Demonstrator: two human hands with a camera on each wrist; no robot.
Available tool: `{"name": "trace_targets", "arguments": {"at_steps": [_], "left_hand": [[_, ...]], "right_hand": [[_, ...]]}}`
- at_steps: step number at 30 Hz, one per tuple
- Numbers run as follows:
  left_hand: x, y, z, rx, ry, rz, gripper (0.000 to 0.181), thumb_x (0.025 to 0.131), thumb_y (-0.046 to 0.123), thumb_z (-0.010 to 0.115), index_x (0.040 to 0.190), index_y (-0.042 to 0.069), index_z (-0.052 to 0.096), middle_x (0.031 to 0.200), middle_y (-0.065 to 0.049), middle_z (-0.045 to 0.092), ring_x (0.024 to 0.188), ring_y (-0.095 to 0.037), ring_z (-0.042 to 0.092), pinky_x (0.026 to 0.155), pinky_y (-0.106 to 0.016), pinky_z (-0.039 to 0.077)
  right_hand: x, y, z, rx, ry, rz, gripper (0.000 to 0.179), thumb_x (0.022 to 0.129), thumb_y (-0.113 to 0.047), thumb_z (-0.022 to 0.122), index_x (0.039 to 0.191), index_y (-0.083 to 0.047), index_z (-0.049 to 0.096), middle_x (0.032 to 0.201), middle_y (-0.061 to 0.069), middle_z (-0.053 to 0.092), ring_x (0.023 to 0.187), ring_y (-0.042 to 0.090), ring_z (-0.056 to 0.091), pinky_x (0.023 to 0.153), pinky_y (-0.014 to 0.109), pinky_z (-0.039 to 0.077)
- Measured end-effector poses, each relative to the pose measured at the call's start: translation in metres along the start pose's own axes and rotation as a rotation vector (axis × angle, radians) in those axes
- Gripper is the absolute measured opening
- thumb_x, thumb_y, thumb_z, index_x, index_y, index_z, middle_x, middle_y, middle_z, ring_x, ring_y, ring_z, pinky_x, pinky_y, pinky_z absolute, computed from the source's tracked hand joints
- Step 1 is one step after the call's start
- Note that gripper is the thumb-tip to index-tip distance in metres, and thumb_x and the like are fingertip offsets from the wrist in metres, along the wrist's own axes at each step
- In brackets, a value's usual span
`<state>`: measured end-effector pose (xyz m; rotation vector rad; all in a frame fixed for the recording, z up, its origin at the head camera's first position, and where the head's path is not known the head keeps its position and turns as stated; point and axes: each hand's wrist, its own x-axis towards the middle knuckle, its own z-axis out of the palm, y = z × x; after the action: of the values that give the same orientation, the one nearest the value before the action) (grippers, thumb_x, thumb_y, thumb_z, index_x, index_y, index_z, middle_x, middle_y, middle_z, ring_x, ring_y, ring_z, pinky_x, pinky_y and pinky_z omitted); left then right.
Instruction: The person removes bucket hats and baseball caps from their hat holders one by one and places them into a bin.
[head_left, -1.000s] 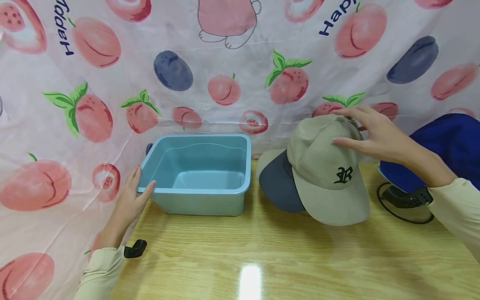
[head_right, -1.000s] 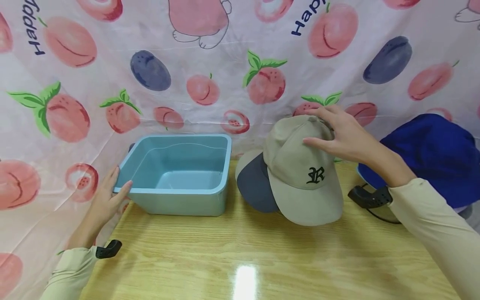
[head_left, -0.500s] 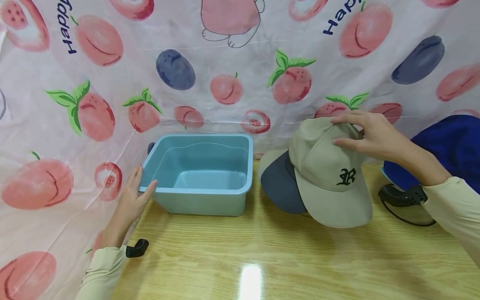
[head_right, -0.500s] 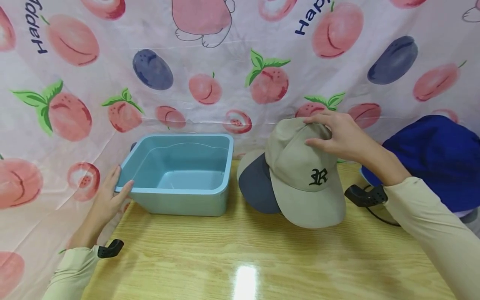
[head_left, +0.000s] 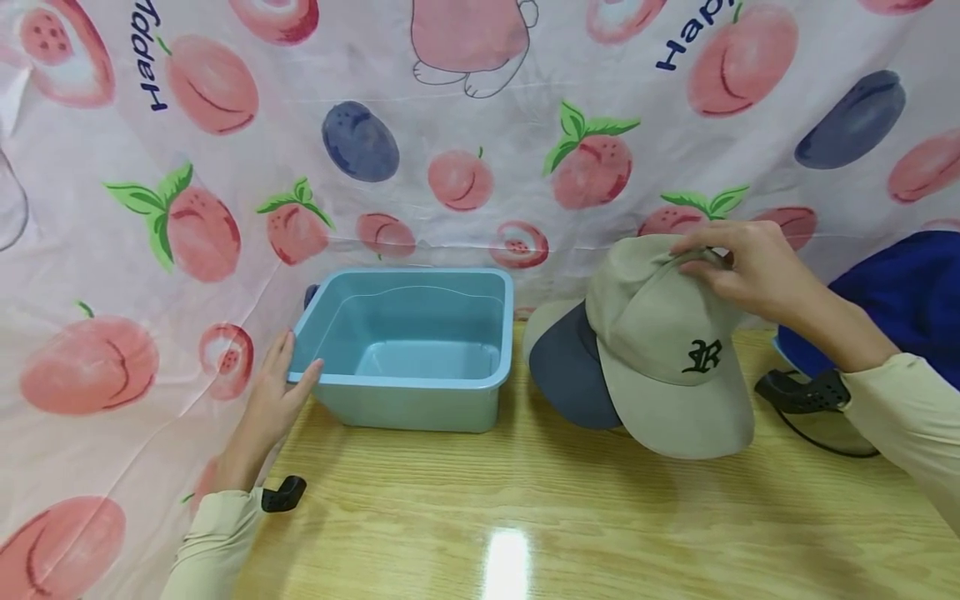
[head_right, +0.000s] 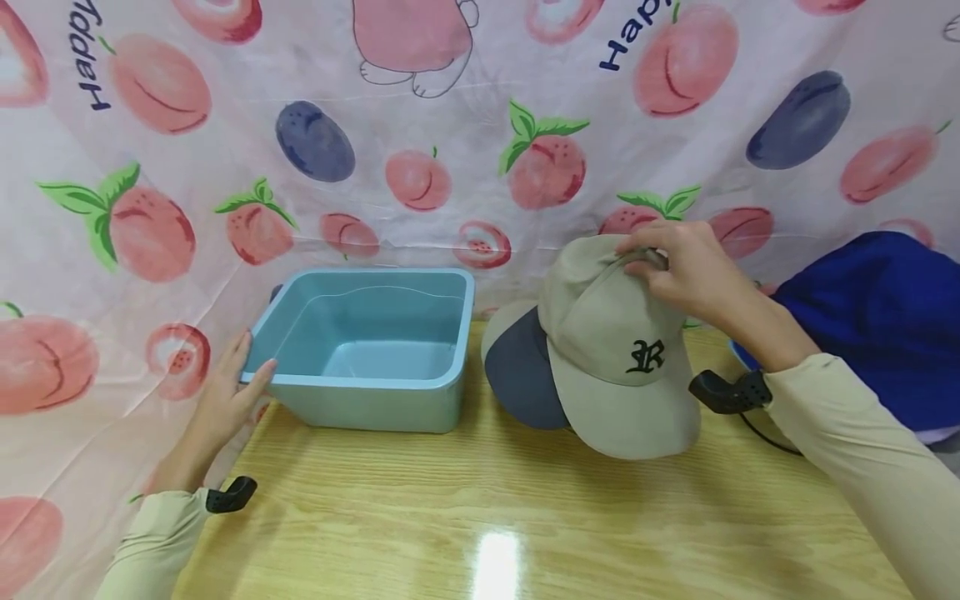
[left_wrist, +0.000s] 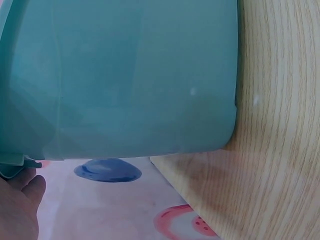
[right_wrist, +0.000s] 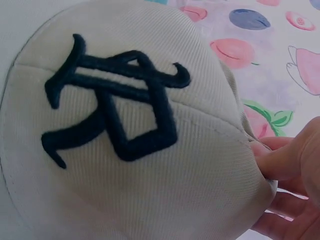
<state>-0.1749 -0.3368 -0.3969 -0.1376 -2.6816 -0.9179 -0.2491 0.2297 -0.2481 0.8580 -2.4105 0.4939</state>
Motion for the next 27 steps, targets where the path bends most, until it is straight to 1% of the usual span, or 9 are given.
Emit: {"name": "trace_targets", "arguments": {"at_steps": [5, 7, 11, 13, 18, 22, 25, 27], "left_hand": [[0.000, -0.002, 0.002, 0.004, 0.008, 0.000, 0.077, 0.096, 0.039, 0.049, 0.150, 0.000, 0.011, 0.155, -0.021, 0.011, 0.140, -0.040, 0.013, 0.105, -0.064, 0.015], [0.000, -0.002, 0.002, 0.006, 0.013, 0.001, 0.077, 0.096, 0.039, 0.049, 0.150, 0.000, 0.011, 0.155, -0.021, 0.012, 0.140, -0.040, 0.013, 0.106, -0.063, 0.015], [0.001, -0.001, 0.002, 0.008, 0.024, 0.011, 0.076, 0.096, 0.039, 0.049, 0.150, -0.001, 0.011, 0.155, -0.022, 0.013, 0.140, -0.040, 0.014, 0.106, -0.062, 0.015], [0.001, 0.000, 0.001, 0.008, 0.029, 0.018, 0.076, 0.096, 0.038, 0.049, 0.149, -0.001, 0.012, 0.154, -0.022, 0.013, 0.140, -0.040, 0.014, 0.107, -0.062, 0.015], [0.001, 0.001, 0.000, 0.001, 0.042, 0.029, 0.076, 0.096, 0.036, 0.050, 0.148, -0.005, 0.014, 0.154, -0.024, 0.015, 0.140, -0.040, 0.014, 0.108, -0.060, 0.014], [0.000, 0.001, 0.000, -0.001, 0.039, 0.025, 0.076, 0.096, 0.037, 0.050, 0.148, -0.004, 0.013, 0.154, -0.023, 0.014, 0.140, -0.040, 0.014, 0.107, -0.061, 0.014], [0.000, 0.001, 0.000, -0.001, 0.029, 0.019, 0.077, 0.096, 0.038, 0.050, 0.149, -0.003, 0.012, 0.154, -0.023, 0.013, 0.139, -0.041, 0.014, 0.106, -0.063, 0.016], [-0.001, 0.002, -0.001, -0.002, 0.018, 0.007, 0.077, 0.096, 0.038, 0.050, 0.149, -0.002, 0.012, 0.155, -0.022, 0.012, 0.139, -0.041, 0.014, 0.104, -0.065, 0.018]], "right_hand": [[0.001, -0.002, -0.003, -0.003, 0.034, 0.001, 0.018, 0.072, 0.001, 0.077, 0.088, -0.008, 0.075, 0.083, 0.007, 0.071, 0.063, 0.010, 0.054, 0.058, 0.010, 0.038], [0.001, -0.003, -0.006, 0.010, 0.036, 0.007, 0.018, 0.072, 0.002, 0.077, 0.088, -0.007, 0.075, 0.083, 0.007, 0.071, 0.066, 0.005, 0.054, 0.059, 0.007, 0.039], [0.002, -0.005, -0.013, 0.052, 0.045, 0.018, 0.019, 0.072, 0.004, 0.077, 0.089, -0.006, 0.075, 0.083, 0.009, 0.071, 0.069, -0.009, 0.050, 0.059, 0.005, 0.039], [0.003, -0.005, -0.017, 0.071, 0.053, 0.022, 0.020, 0.072, 0.004, 0.077, 0.089, -0.006, 0.075, 0.083, 0.010, 0.071, 0.069, -0.013, 0.048, 0.058, 0.005, 0.039], [0.005, -0.006, -0.025, 0.079, 0.071, 0.034, 0.019, 0.072, 0.005, 0.077, 0.087, -0.007, 0.076, 0.083, 0.008, 0.071, 0.063, -0.010, 0.049, 0.058, 0.004, 0.039], [0.005, -0.006, -0.031, 0.092, 0.068, 0.068, 0.020, 0.074, 0.004, 0.076, 0.089, -0.008, 0.076, 0.086, -0.001, 0.069, 0.063, -0.010, 0.051, 0.059, 0.004, 0.040], [0.005, -0.007, -0.035, 0.087, 0.066, 0.078, 0.019, 0.075, 0.004, 0.075, 0.090, -0.008, 0.076, 0.087, 0.000, 0.069, 0.063, -0.012, 0.052, 0.059, 0.004, 0.040], [0.004, -0.009, -0.038, 0.077, 0.062, 0.082, 0.018, 0.076, 0.003, 0.074, 0.091, -0.007, 0.075, 0.087, 0.005, 0.070, 0.064, -0.015, 0.050, 0.058, 0.003, 0.040]]}}
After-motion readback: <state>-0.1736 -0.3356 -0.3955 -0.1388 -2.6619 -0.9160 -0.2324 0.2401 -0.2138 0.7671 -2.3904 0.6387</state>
